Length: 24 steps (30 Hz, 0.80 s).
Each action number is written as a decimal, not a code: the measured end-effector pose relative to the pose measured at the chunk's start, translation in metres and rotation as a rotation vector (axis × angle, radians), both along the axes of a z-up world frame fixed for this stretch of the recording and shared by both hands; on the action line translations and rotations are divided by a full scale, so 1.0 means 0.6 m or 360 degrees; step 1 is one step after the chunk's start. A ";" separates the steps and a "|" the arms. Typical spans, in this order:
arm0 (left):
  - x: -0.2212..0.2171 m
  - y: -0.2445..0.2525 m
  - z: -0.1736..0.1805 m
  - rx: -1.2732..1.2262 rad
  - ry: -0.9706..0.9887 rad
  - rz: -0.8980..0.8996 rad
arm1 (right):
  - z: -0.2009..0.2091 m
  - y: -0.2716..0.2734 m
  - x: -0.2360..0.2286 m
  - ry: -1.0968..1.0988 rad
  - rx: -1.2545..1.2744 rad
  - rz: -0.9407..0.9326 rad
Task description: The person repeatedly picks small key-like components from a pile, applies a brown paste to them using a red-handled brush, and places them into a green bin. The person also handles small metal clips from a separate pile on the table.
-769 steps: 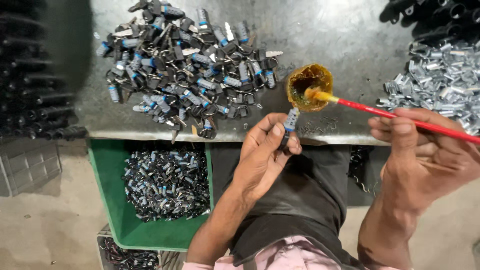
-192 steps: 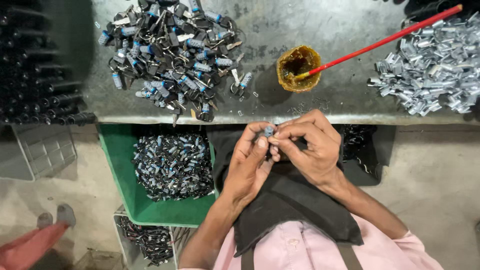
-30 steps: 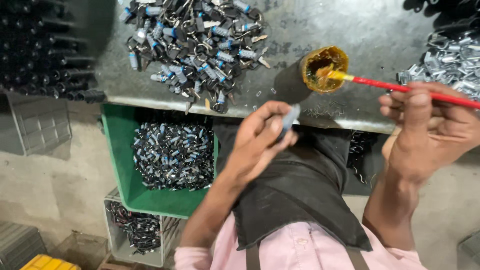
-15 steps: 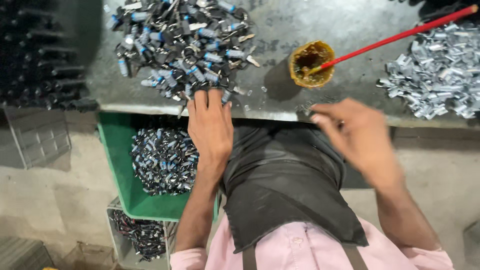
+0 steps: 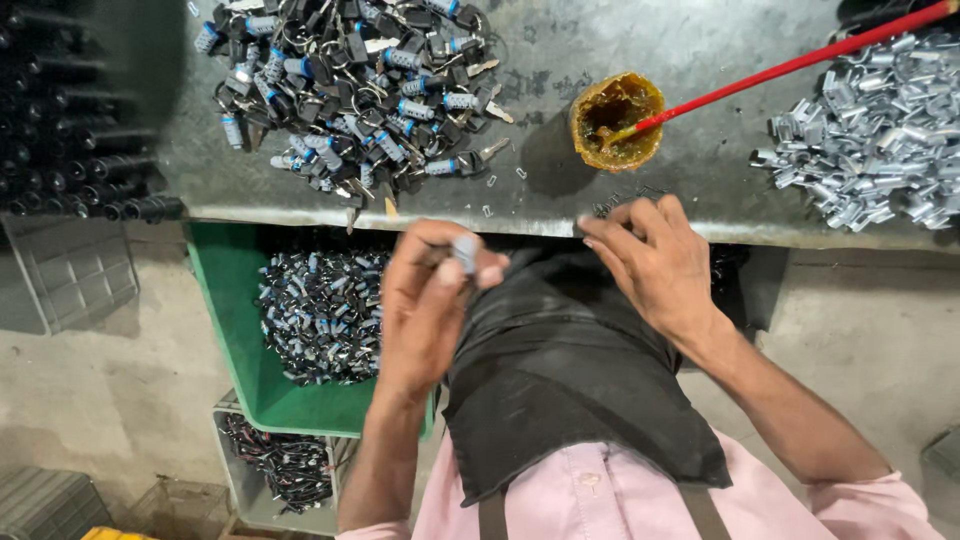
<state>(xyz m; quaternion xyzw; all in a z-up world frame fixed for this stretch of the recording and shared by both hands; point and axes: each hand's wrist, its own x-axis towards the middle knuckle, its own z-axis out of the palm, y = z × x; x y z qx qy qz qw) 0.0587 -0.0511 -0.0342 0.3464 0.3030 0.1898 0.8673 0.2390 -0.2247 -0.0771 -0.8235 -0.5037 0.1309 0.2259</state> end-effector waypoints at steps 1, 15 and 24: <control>0.005 -0.011 -0.004 -0.0010 0.0003 -0.0076 | 0.004 -0.002 0.003 0.0030 0.0078 0.0029; 0.026 -0.041 0.038 0.1082 0.0241 -0.0261 | 0.063 0.023 -0.046 0.1371 0.0778 -0.0333; 0.022 -0.034 0.053 0.1120 0.0097 -0.0003 | 0.072 0.027 -0.043 0.1294 0.0796 -0.0275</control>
